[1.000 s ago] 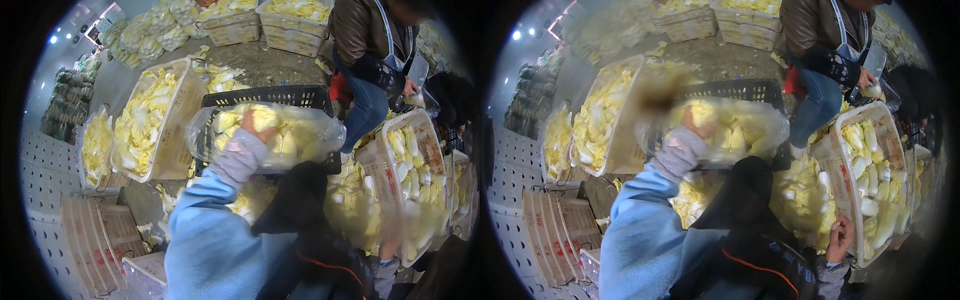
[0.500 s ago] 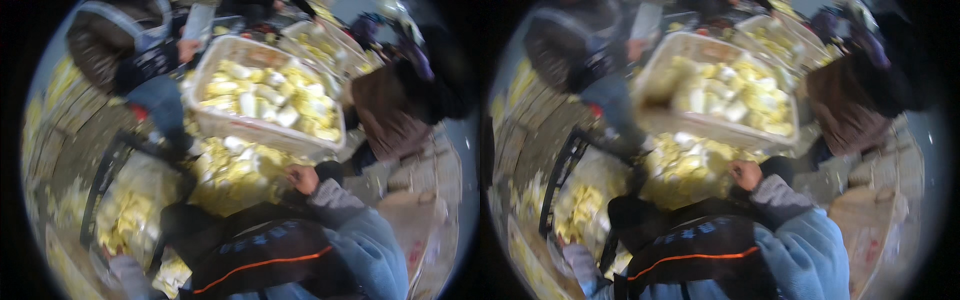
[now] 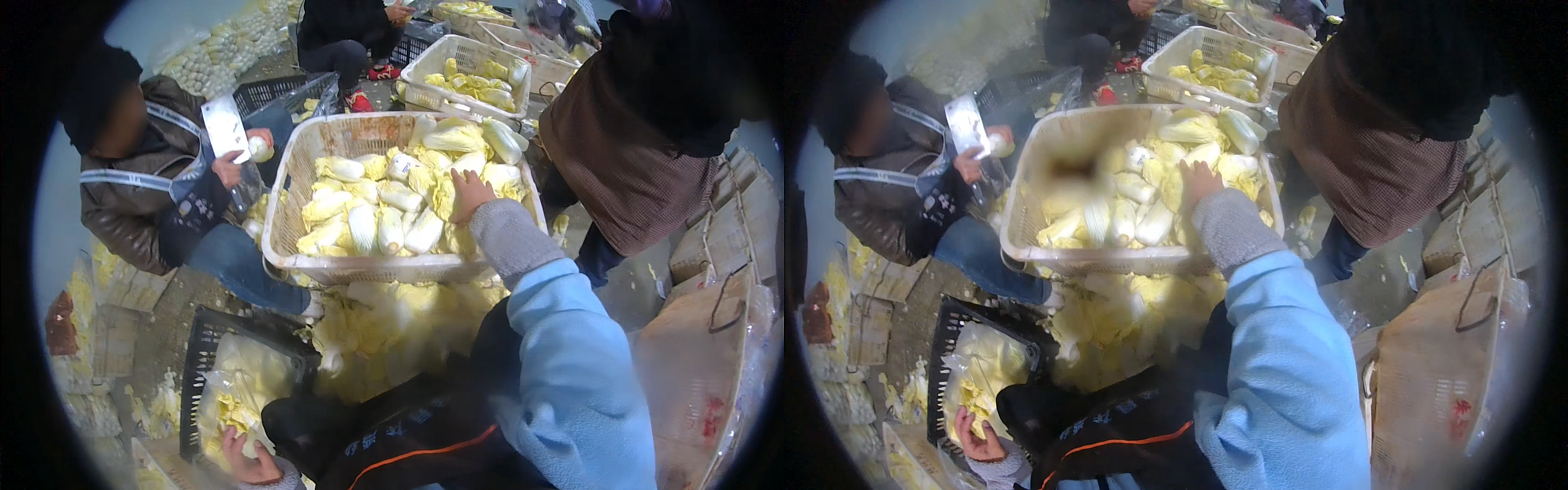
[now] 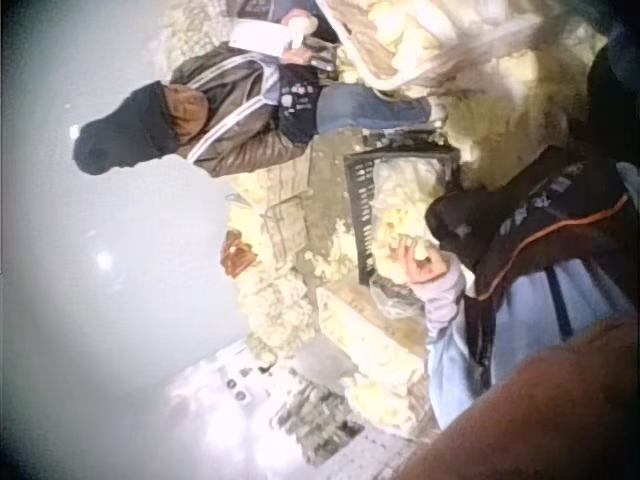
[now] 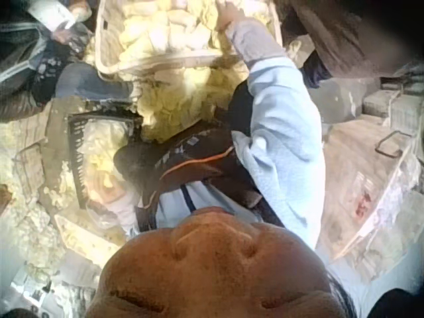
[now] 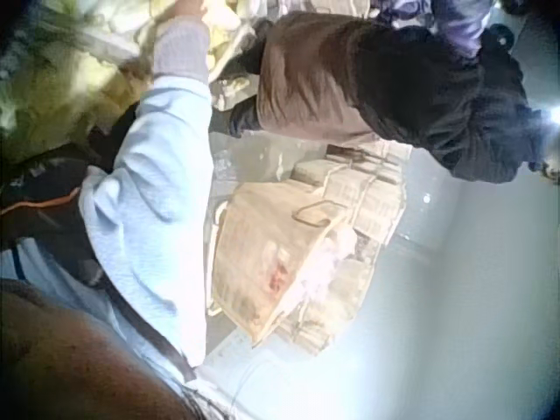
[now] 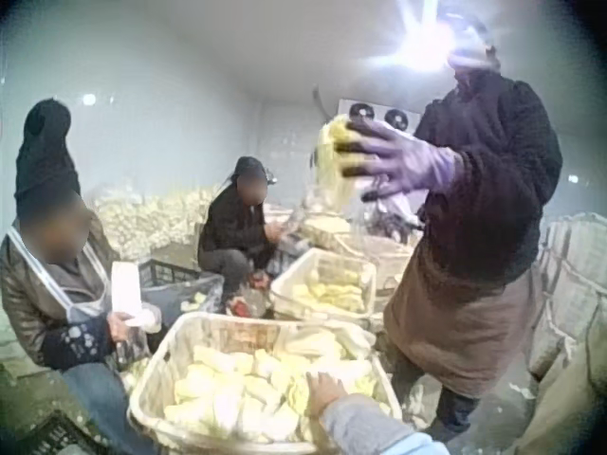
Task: The person sits on the floor and repeatedly picks up napa cabbages, trims the base with a cleaver, and places the trimmed pieces into a nearby basket. The person also peels off outer leaves by hand and discards them while continuing to process the cabbages.
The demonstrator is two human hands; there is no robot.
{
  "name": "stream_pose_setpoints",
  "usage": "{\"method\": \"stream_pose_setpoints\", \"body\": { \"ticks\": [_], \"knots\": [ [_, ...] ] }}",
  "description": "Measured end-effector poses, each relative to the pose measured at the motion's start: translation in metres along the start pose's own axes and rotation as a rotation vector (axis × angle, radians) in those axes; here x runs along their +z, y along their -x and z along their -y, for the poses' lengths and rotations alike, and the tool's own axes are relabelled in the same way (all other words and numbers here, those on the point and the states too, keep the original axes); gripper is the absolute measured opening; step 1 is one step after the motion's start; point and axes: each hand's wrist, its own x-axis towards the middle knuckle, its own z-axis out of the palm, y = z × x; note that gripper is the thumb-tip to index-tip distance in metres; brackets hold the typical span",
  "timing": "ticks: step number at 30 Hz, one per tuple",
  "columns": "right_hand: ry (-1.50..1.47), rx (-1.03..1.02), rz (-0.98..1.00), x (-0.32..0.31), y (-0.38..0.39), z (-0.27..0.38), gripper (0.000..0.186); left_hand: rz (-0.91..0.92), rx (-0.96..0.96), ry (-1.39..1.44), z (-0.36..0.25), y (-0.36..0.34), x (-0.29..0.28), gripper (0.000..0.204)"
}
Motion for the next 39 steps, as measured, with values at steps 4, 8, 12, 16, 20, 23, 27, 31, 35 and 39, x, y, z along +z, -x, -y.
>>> {"method": "stream_pose_setpoints", "body": {
  "ticks": [4,8,12,16,20,23,27,31,35,39],
  "knots": [
    [-0.110,-0.011,0.207,0.001,-0.014,0.001,0.089,0.135,-0.015,0.129,-0.035,-0.004,0.026,0.025],
    [-0.459,-0.004,-0.079,-0.019,0.005,0.004,0.076,0.338,-0.142,0.677,-0.062,-0.027,0.054,0.030],
    [-1.105,-0.519,-0.148,-0.057,0.065,0.039,0.051,0.829,-0.614,1.413,-0.097,-0.077,0.111,0.075],
    [-0.752,-1.289,-0.651,-0.091,0.156,0.110,0.032,0.949,-1.267,2.367,-0.124,-0.086,0.171,0.097],
    [-0.751,-1.263,-0.356,-0.085,0.210,0.109,0.034,0.901,-0.785,1.637,-0.109,-0.075,0.144,0.084],
    [-0.586,-0.598,-0.070,-0.045,0.229,0.076,0.035,0.979,-0.564,1.615,-0.090,-0.088,0.098,0.081],
    [-0.034,-0.438,0.617,0.011,0.247,0.059,0.028,0.948,0.100,1.287,-0.089,-0.100,0.057,0.082],
    [-0.325,-0.590,0.596,0.022,0.247,0.087,0.027,1.111,0.331,1.355,-0.095,-0.093,0.050,0.088],
    [-0.527,-0.707,0.491,-0.002,0.226,0.138,0.026,1.030,-0.219,1.636,-0.084,-0.043,0.050,0.091],
    [-0.520,-0.731,0.445,-0.018,0.216,0.160,0.026,0.849,-0.251,1.754,-0.064,-0.022,0.045,0.091]
  ]
}}
